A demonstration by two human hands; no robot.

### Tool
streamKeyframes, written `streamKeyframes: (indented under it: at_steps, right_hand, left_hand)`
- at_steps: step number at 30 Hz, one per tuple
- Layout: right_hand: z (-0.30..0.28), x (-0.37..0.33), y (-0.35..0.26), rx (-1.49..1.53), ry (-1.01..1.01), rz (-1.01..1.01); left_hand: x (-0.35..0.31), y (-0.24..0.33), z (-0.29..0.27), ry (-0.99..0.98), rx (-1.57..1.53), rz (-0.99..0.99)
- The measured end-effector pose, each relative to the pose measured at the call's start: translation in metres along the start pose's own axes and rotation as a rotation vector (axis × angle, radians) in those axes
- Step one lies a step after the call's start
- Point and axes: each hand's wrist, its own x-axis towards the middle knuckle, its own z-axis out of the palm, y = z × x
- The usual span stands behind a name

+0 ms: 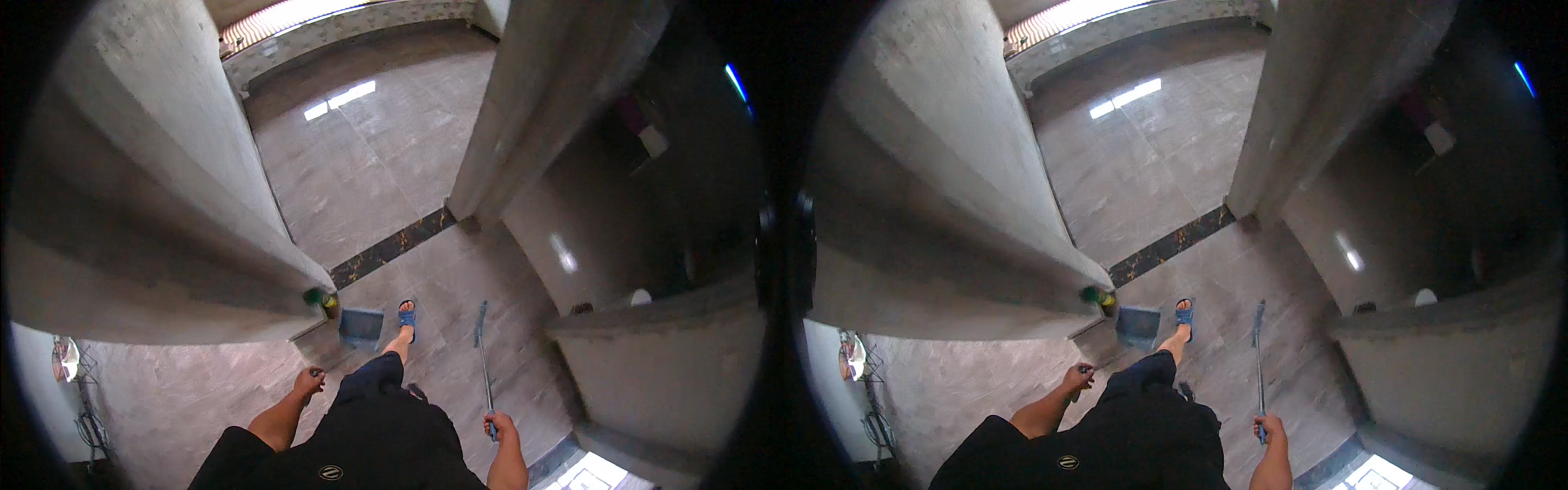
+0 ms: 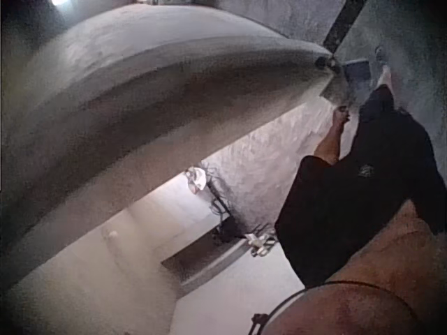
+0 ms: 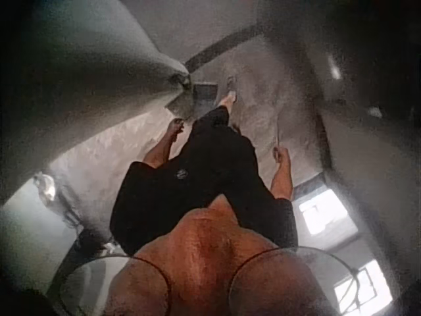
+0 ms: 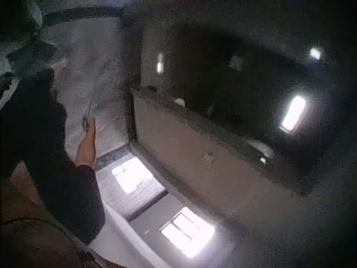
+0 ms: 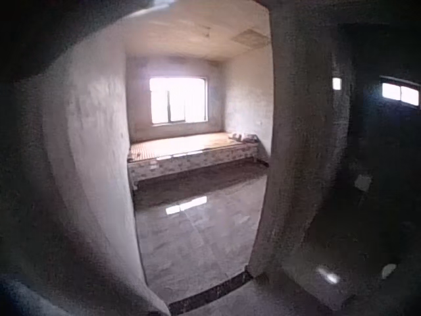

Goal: The person sweeps the floor with a broom and a dustpan, moving across several rooms and then walking outside before returning to a table.

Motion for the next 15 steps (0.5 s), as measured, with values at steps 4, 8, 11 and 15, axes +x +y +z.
streamKeyframes:
  at_steps: [4, 8, 11, 15]
  right_hand:
    - [0.074, 0.015, -0.124, -0.140, -0.023, -0.117]
    - [0.147, 0.032, -0.259, -0.369, -0.139, -0.068]
    - [0.211, 0.042, -0.367, -0.707, -0.077, -0.249]
    - [0.325, 0.032, -0.497, -0.818, -0.195, -0.335]
  left_hand:
    - [0.070, 0.051, 0.020, 0.058, 0.006, -0.118]
    - [0.132, 0.140, 0.031, 0.086, 0.182, -0.196]
    - [0.168, 0.217, 0.029, 0.167, 0.251, -0.177]
    - [0.235, 0.256, -0.003, 0.189, -0.010, -0.226]
